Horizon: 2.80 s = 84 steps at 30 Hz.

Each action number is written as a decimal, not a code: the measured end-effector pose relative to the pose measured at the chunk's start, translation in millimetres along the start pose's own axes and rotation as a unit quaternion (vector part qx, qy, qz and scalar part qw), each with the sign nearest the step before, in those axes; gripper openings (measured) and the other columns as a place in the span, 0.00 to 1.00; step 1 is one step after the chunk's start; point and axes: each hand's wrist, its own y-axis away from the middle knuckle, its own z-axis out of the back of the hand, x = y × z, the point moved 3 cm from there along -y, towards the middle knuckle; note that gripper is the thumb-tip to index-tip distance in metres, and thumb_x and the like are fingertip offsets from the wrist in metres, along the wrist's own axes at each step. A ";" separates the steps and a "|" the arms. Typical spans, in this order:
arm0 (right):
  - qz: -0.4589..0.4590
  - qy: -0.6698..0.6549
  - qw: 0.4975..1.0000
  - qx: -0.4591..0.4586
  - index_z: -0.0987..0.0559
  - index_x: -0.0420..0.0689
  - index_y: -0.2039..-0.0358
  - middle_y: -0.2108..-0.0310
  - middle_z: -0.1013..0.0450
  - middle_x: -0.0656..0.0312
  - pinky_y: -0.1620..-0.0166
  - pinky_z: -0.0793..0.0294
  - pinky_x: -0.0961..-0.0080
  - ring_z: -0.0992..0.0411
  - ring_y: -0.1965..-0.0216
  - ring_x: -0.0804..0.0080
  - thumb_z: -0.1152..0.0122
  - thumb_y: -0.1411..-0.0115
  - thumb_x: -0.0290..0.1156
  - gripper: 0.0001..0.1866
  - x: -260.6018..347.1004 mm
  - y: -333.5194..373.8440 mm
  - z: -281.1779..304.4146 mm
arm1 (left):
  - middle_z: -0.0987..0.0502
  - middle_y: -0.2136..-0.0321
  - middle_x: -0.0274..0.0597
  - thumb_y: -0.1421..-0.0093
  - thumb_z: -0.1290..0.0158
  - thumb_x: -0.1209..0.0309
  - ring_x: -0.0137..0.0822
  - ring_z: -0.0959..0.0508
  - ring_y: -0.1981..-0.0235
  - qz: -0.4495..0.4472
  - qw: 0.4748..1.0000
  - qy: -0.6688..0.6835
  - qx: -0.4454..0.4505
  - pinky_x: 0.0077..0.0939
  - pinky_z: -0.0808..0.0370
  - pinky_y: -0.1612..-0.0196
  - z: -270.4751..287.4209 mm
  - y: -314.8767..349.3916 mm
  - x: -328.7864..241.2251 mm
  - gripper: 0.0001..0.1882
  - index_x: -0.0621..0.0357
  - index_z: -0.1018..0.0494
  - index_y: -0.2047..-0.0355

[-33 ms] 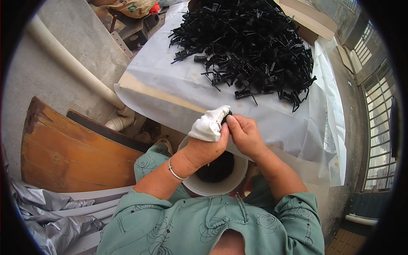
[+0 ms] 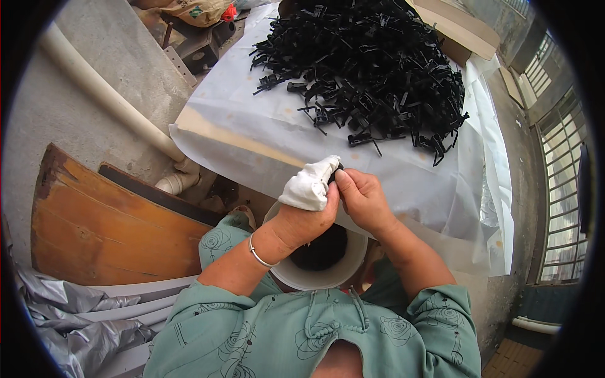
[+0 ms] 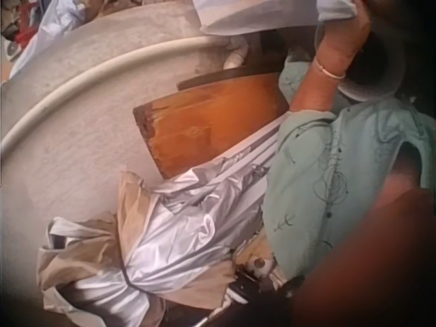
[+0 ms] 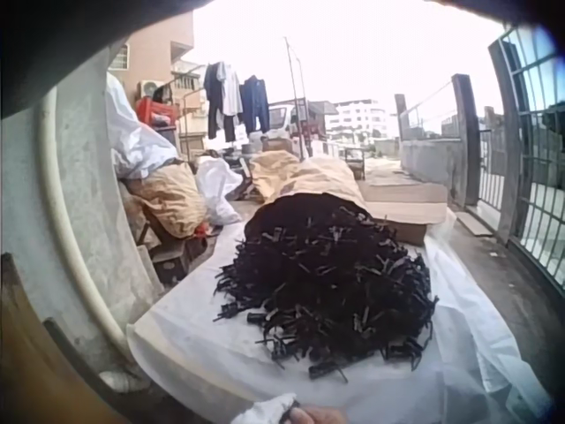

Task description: Cleaning small black industrial components using a liquid solution and a cloth.

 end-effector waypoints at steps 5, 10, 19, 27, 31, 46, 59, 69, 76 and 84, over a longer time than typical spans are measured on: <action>-0.001 -0.027 0.999 -0.020 0.27 0.42 0.77 0.85 0.37 0.74 0.81 0.44 0.88 0.43 0.84 0.89 0.55 0.36 0.35 0.16 -11.6 -4.0 -4.6 | 0.26 0.68 0.56 0.50 0.52 0.78 0.51 0.25 0.69 -0.022 0.999 -0.042 -0.012 0.35 0.27 0.65 -3.4 0.9 0.3 0.16 0.68 0.31 0.59; -0.061 -0.079 0.995 0.017 0.26 0.39 0.74 0.83 0.35 0.73 0.79 0.40 0.85 0.41 0.81 0.86 0.54 0.36 0.36 0.16 0.0 -3.0 -2.4 | 0.26 0.68 0.54 0.50 0.50 0.78 0.46 0.24 0.69 0.056 0.997 0.057 0.003 0.30 0.27 0.64 -4.3 4.2 9.2 0.16 0.68 0.31 0.59; 0.218 0.283 0.933 -0.050 0.24 0.38 0.71 0.82 0.34 0.60 0.76 0.37 0.78 0.37 0.82 0.73 0.40 0.49 0.25 0.05 5.1 0.5 29.9 | 0.29 0.69 0.36 0.41 0.54 0.76 0.19 0.35 0.78 0.285 0.821 0.491 0.058 0.12 0.38 0.76 1.0 -8.1 27.0 0.17 0.59 0.40 0.51; 0.173 0.188 0.966 -0.033 0.24 0.39 0.71 0.81 0.32 0.62 0.79 0.39 0.82 0.39 0.84 0.79 0.38 0.52 0.22 0.06 14.1 -3.7 32.9 | 0.30 0.71 0.34 0.41 0.59 0.75 0.19 0.37 0.79 0.272 0.859 0.421 0.107 0.11 0.38 0.76 0.8 -10.7 17.8 0.20 0.60 0.41 0.47; 0.188 0.111 0.975 -0.042 0.25 0.39 0.73 0.81 0.32 0.65 0.78 0.39 0.84 0.40 0.83 0.82 0.38 0.50 0.23 0.04 14.7 -4.3 27.8 | 0.33 0.73 0.33 0.40 0.60 0.72 0.20 0.37 0.79 0.192 0.914 0.297 0.197 0.13 0.36 0.76 -0.6 -9.4 12.1 0.19 0.62 0.43 0.48; 0.037 0.133 0.988 0.065 0.30 0.36 0.77 0.83 0.35 0.58 0.75 0.38 0.76 0.42 0.81 0.73 0.53 0.38 0.31 0.13 14.2 -3.3 18.4 | 0.30 0.70 0.44 0.44 0.59 0.77 0.34 0.29 0.69 0.118 0.965 0.201 0.120 0.27 0.31 0.64 -9.4 -3.4 6.7 0.12 0.64 0.38 0.58; 0.099 0.533 0.819 -0.189 0.28 0.39 0.76 0.82 0.32 0.54 0.75 0.34 0.70 0.32 0.79 0.59 0.44 0.46 0.31 0.09 -0.1 -16.6 65.6 | 0.24 0.63 0.44 0.44 0.50 0.71 0.44 0.25 0.63 -0.023 0.986 0.035 0.162 0.31 0.29 0.57 7.5 -11.0 10.7 0.11 0.60 0.26 0.60; 0.036 0.250 0.961 -0.115 0.31 0.37 0.81 0.86 0.42 0.69 0.79 0.46 0.80 0.47 0.82 0.84 0.46 0.45 0.30 0.12 21.4 -3.5 85.8 | 0.23 0.66 0.43 0.51 0.48 0.78 0.38 0.25 0.61 -0.047 0.967 0.054 0.244 0.28 0.30 0.56 6.7 -16.2 10.1 0.14 0.59 0.25 0.62; -0.094 0.032 0.995 0.023 0.30 0.44 0.81 0.86 0.43 0.76 0.81 0.51 0.85 0.49 0.84 0.88 0.47 0.42 0.35 0.13 7.9 -3.4 64.1 | 0.26 0.59 0.41 0.46 0.45 0.77 0.29 0.28 0.59 0.041 0.941 0.300 0.153 0.24 0.31 0.53 3.9 -10.8 8.1 0.20 0.63 0.33 0.53; 0.144 0.172 0.969 -0.104 0.27 0.41 0.70 0.86 0.40 0.72 0.84 0.46 0.82 0.44 0.86 0.85 0.40 0.47 0.29 0.07 21.5 3.1 47.5 | 0.27 0.68 0.34 0.44 0.46 0.73 0.21 0.30 0.70 0.235 0.874 0.420 0.075 0.15 0.30 0.66 0.7 -9.8 18.3 0.13 0.62 0.32 0.59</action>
